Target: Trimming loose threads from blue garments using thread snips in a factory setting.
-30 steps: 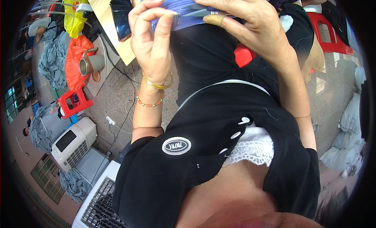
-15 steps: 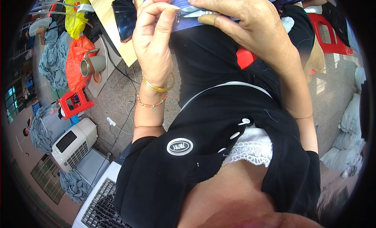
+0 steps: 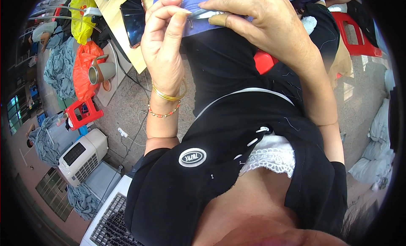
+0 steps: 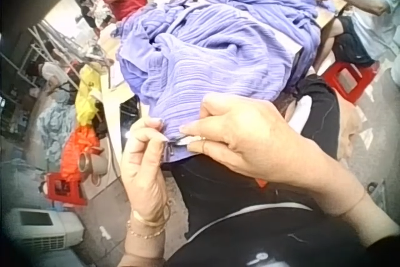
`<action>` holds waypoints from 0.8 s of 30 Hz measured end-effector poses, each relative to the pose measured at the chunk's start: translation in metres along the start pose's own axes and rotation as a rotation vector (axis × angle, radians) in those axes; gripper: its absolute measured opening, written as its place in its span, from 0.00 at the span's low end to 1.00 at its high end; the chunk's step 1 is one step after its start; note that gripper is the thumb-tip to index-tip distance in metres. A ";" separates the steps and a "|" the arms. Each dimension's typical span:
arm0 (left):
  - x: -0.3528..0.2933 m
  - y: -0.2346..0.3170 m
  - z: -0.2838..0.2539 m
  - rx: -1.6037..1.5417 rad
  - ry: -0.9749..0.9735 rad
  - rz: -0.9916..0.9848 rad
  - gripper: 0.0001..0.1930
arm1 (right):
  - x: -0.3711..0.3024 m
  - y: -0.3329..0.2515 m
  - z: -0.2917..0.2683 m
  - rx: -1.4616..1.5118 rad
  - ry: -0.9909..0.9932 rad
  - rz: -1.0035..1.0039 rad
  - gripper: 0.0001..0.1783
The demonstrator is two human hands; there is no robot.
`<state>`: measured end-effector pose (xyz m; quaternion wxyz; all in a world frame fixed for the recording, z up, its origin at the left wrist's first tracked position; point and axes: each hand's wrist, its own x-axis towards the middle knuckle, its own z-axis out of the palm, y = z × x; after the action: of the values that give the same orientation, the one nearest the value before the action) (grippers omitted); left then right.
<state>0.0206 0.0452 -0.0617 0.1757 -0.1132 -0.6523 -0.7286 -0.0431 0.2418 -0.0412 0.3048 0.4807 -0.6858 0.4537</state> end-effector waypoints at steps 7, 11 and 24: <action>-0.002 0.017 -0.005 0.217 -0.089 0.182 0.03 | 0.012 -0.019 -0.039 0.096 -0.204 0.499 0.12; 0.000 0.054 -0.008 0.170 -0.542 0.141 0.03 | -0.006 -0.016 -0.048 0.102 -0.064 0.662 0.16; 0.021 0.030 0.020 1.009 -0.238 0.497 0.18 | -0.048 -0.016 -0.055 0.217 0.010 0.883 0.17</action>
<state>0.0126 0.0605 -0.0233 0.2991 -0.2467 -0.8883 -0.2463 -0.0125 0.3089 -0.0549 0.0334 0.1691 -0.7720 0.6118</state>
